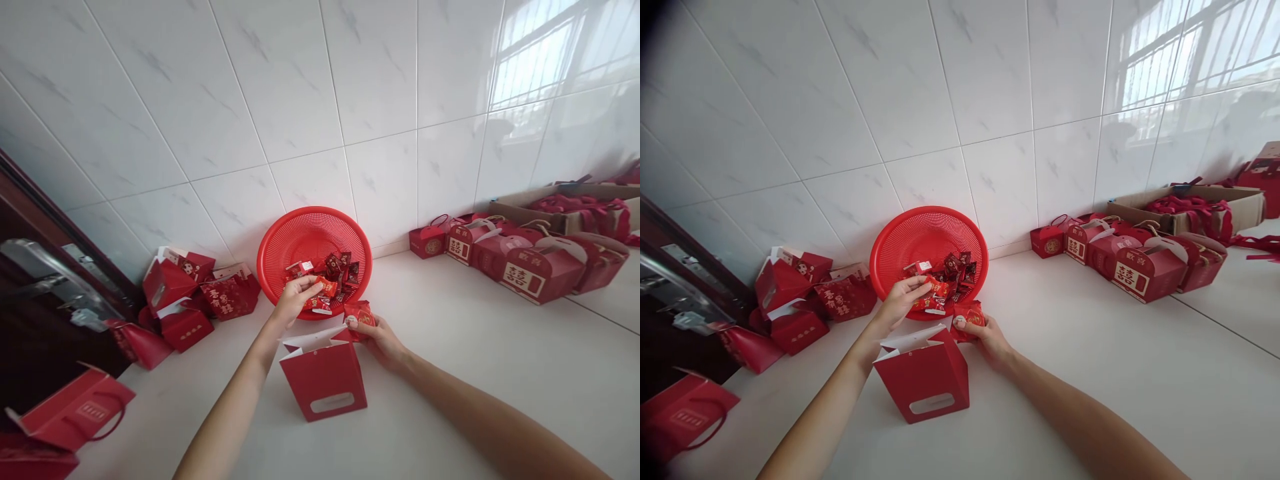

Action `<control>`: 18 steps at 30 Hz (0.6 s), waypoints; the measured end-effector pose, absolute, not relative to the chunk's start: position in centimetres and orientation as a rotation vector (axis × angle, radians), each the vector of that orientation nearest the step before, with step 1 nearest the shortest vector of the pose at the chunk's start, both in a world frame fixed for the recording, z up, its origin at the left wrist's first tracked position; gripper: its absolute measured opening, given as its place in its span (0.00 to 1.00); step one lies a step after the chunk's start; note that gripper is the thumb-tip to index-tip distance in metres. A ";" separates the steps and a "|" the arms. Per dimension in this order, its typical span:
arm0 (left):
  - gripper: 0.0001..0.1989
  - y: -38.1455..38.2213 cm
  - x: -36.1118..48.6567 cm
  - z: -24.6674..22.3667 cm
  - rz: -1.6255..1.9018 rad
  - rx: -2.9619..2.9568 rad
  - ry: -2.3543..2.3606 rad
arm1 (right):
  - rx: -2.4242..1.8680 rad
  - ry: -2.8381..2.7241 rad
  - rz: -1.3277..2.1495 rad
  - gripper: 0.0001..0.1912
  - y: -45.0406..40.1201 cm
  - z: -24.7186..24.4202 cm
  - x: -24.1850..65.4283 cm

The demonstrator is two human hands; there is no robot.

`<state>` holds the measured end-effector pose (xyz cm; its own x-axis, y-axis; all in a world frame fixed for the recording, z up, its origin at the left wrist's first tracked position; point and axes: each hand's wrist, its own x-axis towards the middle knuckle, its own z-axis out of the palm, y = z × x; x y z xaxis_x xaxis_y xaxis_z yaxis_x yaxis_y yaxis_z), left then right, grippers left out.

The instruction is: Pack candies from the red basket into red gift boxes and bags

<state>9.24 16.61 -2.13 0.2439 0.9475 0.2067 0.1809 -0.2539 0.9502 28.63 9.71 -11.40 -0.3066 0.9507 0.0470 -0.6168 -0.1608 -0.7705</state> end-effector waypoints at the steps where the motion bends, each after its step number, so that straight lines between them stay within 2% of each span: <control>1: 0.23 15.9 9.1 -2.0 1.133 1.590 1.056 | -0.562 -0.862 1.718 0.19 9.7 -11.5 28.6; 4: 0.22 13.7 8.3 -0.8 1.304 1.517 1.009 | -0.588 -0.883 1.710 0.20 9.8 -11.9 28.7; 8: 0.13 9.7 6.7 2.4 1.421 1.702 0.824 | -0.613 -0.889 1.711 0.20 9.8 -12.1 28.8; 13: 0.08 4.5 6.0 5.7 1.121 2.220 0.762 | -0.630 -0.904 1.705 0.20 9.5 -11.7 28.8; 18: 0.10 3.7 6.9 4.9 0.940 2.541 0.961 | -0.643 -0.928 1.684 0.18 9.2 -11.3 28.8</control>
<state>6.90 3.70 4.92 0.5702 0.6669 0.4796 0.4941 -0.7449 0.4482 28.85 9.16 -11.31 -0.2959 0.9547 0.0316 -0.5365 -0.1388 -0.8324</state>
